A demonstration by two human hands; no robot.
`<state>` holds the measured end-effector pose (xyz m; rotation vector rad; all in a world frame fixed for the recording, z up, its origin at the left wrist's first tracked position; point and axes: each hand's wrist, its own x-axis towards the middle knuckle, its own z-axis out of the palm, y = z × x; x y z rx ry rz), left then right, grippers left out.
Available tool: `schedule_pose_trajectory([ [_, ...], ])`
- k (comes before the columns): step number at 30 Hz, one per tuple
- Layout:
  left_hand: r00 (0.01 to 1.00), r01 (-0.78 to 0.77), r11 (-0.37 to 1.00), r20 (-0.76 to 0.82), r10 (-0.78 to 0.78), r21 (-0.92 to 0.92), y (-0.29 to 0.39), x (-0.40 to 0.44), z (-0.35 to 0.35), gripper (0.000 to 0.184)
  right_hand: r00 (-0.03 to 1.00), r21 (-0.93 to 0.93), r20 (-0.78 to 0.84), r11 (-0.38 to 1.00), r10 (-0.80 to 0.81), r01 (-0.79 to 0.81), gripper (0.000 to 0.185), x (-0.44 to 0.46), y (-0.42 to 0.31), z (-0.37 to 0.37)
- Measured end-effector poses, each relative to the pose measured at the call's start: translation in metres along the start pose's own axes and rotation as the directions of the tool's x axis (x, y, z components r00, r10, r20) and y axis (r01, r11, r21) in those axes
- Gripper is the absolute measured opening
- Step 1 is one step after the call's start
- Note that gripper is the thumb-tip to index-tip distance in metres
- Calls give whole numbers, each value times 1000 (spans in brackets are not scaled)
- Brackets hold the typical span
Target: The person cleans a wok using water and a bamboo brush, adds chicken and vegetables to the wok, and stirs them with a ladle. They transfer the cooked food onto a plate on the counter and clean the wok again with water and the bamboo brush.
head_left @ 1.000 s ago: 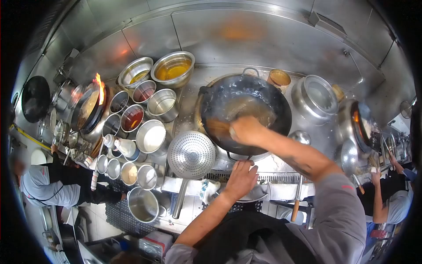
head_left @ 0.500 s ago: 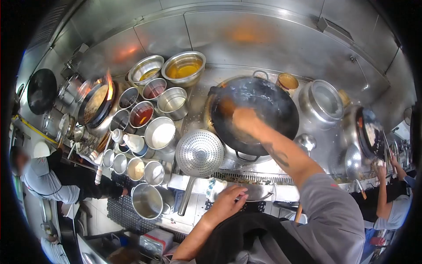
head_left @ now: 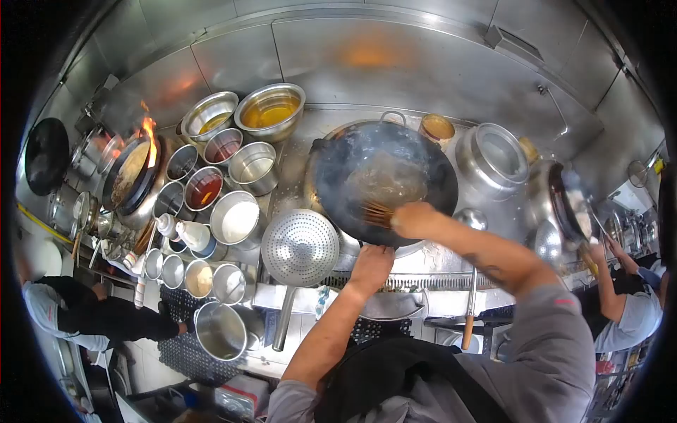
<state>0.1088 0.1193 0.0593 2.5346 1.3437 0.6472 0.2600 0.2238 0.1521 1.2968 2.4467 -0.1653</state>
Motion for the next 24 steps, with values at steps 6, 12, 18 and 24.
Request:
schedule_pose_trajectory([
  [6,998,17,996,-54,-22,-87,6,2,-6,14,890,82,-248,924,382,-374,28,4,133,-9],
  [12,999,13,996,-32,-15,-88,15,-1,-19,12,945,262,-232,951,229,-166,34,-12,131,35],
  [18,999,-14,994,-53,9,-107,8,6,-7,11,889,423,-272,876,368,-233,33,125,107,5],
  [24,998,59,995,18,-58,-77,9,7,2,13,981,239,-194,971,14,33,37,48,-2,-2],
])
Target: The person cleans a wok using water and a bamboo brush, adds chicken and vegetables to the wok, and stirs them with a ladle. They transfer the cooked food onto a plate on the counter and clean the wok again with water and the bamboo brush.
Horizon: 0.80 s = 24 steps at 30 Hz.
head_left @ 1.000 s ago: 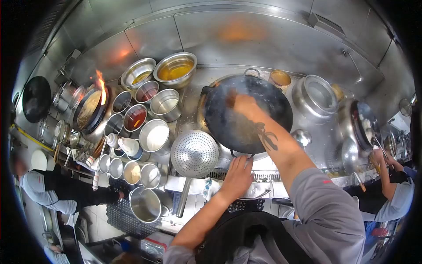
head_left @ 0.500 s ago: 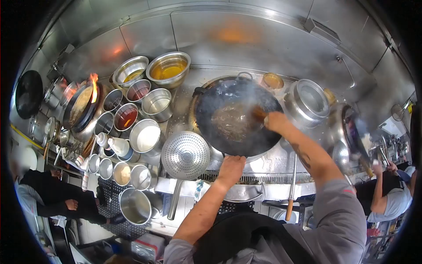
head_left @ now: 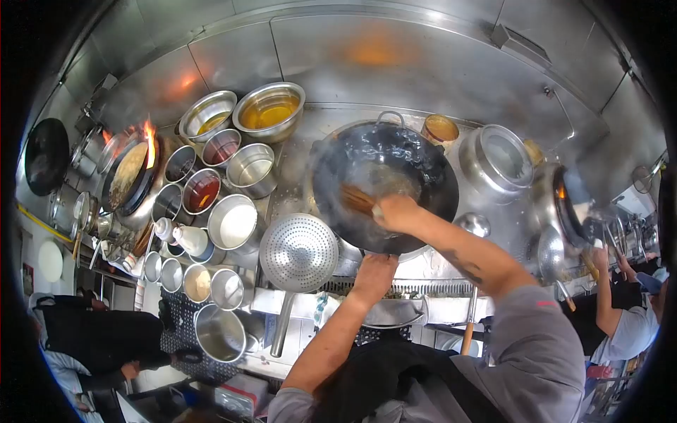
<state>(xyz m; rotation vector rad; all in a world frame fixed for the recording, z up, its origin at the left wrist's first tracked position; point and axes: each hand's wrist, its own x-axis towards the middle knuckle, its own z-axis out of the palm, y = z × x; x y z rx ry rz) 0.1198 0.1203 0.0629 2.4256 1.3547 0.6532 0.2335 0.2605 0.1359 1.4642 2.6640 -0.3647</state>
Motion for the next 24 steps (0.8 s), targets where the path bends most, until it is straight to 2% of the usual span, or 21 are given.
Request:
schedule_pose_trajectory([
  [1,1000,12,1000,-9,-12,7,0,-1,0,13,996,-74,60,995,-67,71,38,-21,7,-9],
  [3,999,23,1000,-23,-23,21,4,-2,-1,9,981,-120,181,992,69,-47,35,-42,34,-30],
  [5,999,32,999,-25,-31,18,4,0,-3,8,981,-239,120,964,150,-119,33,-32,72,-44],
  [8,999,35,999,1,-35,-24,5,-1,-4,10,888,-51,-53,887,457,-460,36,24,109,-38],
  [11,999,31,998,21,-30,-46,5,-3,-12,14,937,-60,-147,943,316,-327,34,1,92,1],
  [12,999,26,999,21,-25,-45,5,-4,-15,14,966,-88,-78,964,246,-252,33,-23,75,-15],
  [16,1000,-10,999,-18,9,-45,-3,-3,-7,15,962,-44,-85,964,258,-263,32,-53,122,-18],
  [18,998,-29,997,-62,25,-69,-4,-3,-11,15,956,-91,-57,952,289,-293,33,-26,134,-45],
  [20,996,-37,996,-80,31,-78,-1,-5,-7,14,928,4,-134,937,347,-349,42,39,131,-27],
  [22,995,-22,998,-98,16,-63,-1,-5,-3,14,913,23,-186,931,362,-365,39,69,106,-10],
  [24,999,11,998,-42,-13,-62,2,-9,-6,14,962,2,-140,972,233,-235,37,30,90,6],
])
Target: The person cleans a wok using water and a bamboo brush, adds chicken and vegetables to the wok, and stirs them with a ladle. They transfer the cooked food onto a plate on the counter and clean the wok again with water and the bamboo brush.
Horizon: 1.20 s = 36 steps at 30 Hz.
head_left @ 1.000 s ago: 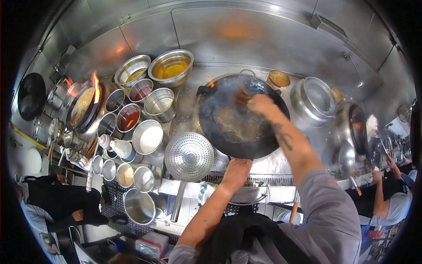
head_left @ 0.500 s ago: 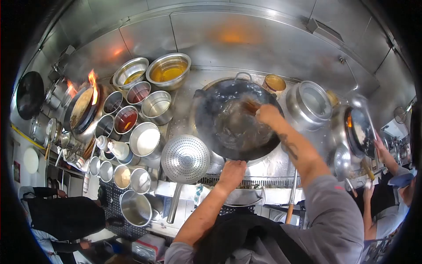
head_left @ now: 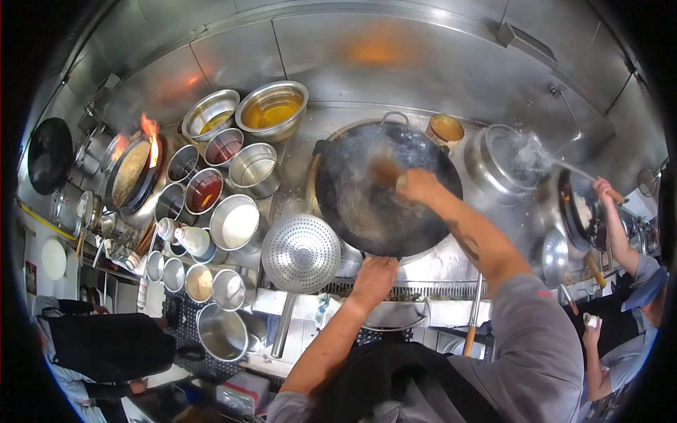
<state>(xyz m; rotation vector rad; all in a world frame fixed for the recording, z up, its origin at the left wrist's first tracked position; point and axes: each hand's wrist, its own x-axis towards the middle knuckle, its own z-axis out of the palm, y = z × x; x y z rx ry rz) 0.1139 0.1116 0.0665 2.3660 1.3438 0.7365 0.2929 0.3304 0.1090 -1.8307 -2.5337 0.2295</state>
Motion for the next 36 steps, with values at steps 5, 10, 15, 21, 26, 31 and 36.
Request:
schedule_pose_trajectory([
  [5,999,-30,999,-36,29,-24,-4,6,-4,13,999,99,30,995,-34,31,31,6,29,1],
  [10,999,28,1000,37,-29,10,1,6,-5,11,990,320,138,946,10,-54,28,23,-46,11],
  [15,1000,-17,997,-16,19,77,27,-19,-21,37,948,131,219,969,-233,208,30,-100,-29,-14],
  [21,991,23,991,125,-39,131,43,-39,-31,70,964,-151,128,965,235,-215,40,-62,81,-52],
  [26,985,36,995,164,-51,88,36,-40,-32,75,1000,-114,26,993,13,-10,46,-84,95,-25],
  [31,980,26,996,194,-43,88,38,-36,-35,80,984,73,-179,997,21,-8,41,40,89,17],
  [36,977,24,994,206,-46,109,41,-37,-35,82,995,248,84,968,-48,26,38,3,-61,1],
])
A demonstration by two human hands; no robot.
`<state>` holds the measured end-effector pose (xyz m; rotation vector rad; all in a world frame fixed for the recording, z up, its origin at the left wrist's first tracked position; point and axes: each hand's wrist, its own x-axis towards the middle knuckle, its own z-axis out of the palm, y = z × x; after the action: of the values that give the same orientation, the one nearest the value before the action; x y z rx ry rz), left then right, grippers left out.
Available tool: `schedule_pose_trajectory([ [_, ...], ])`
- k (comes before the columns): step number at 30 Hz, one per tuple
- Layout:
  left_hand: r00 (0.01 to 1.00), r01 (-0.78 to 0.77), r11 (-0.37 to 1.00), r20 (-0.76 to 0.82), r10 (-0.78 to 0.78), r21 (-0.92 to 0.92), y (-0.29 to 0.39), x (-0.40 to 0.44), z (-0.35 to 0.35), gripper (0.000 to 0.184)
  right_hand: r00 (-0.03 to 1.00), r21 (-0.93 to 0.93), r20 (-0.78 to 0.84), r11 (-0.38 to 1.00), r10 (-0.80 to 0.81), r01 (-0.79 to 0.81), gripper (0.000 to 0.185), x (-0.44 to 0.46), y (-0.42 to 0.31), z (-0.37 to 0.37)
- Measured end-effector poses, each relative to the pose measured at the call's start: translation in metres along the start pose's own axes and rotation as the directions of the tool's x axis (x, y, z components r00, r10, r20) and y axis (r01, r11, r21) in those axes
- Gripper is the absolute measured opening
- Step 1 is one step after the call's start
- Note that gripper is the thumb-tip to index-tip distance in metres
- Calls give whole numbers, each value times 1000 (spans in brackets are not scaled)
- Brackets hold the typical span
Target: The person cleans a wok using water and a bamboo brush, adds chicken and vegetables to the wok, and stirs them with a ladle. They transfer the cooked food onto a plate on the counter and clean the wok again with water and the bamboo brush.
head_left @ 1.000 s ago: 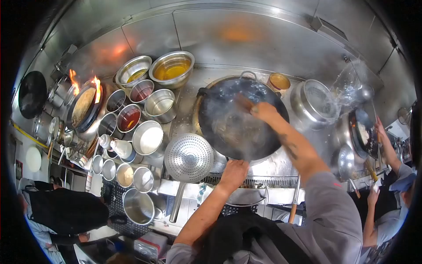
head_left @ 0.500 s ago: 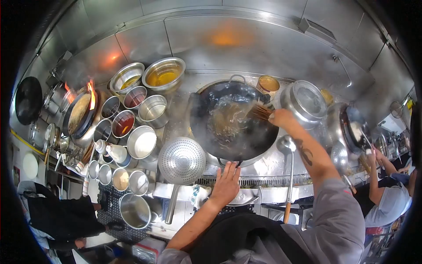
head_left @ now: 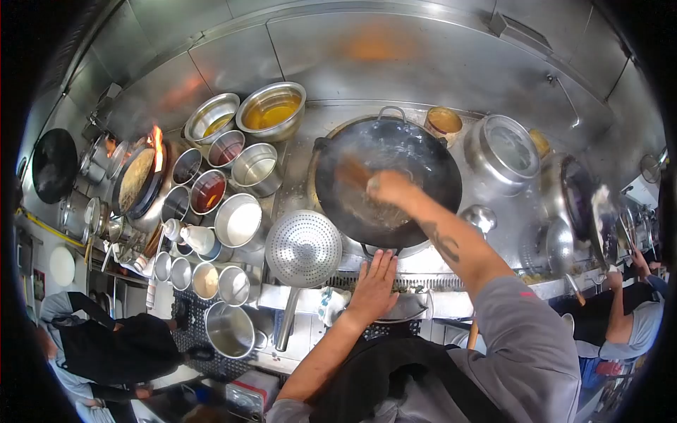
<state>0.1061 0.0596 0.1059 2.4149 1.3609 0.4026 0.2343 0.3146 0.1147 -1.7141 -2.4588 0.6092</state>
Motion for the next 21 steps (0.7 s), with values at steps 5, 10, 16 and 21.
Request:
schedule_pose_trajectory([
  [5,1000,-2,999,-9,2,39,-3,-4,-1,82,971,-201,192,963,-140,178,33,-84,16,-36],
  [10,999,33,999,-23,-33,37,6,-1,-2,80,988,-352,-149,932,33,-84,36,-27,91,-52],
  [16,999,9,997,-38,-6,79,2,-1,3,83,958,-91,287,996,20,7,47,-102,69,-67],
  [21,1000,15,998,-27,-13,57,3,-1,4,83,938,-367,-139,863,317,-346,37,-90,137,-123],
])
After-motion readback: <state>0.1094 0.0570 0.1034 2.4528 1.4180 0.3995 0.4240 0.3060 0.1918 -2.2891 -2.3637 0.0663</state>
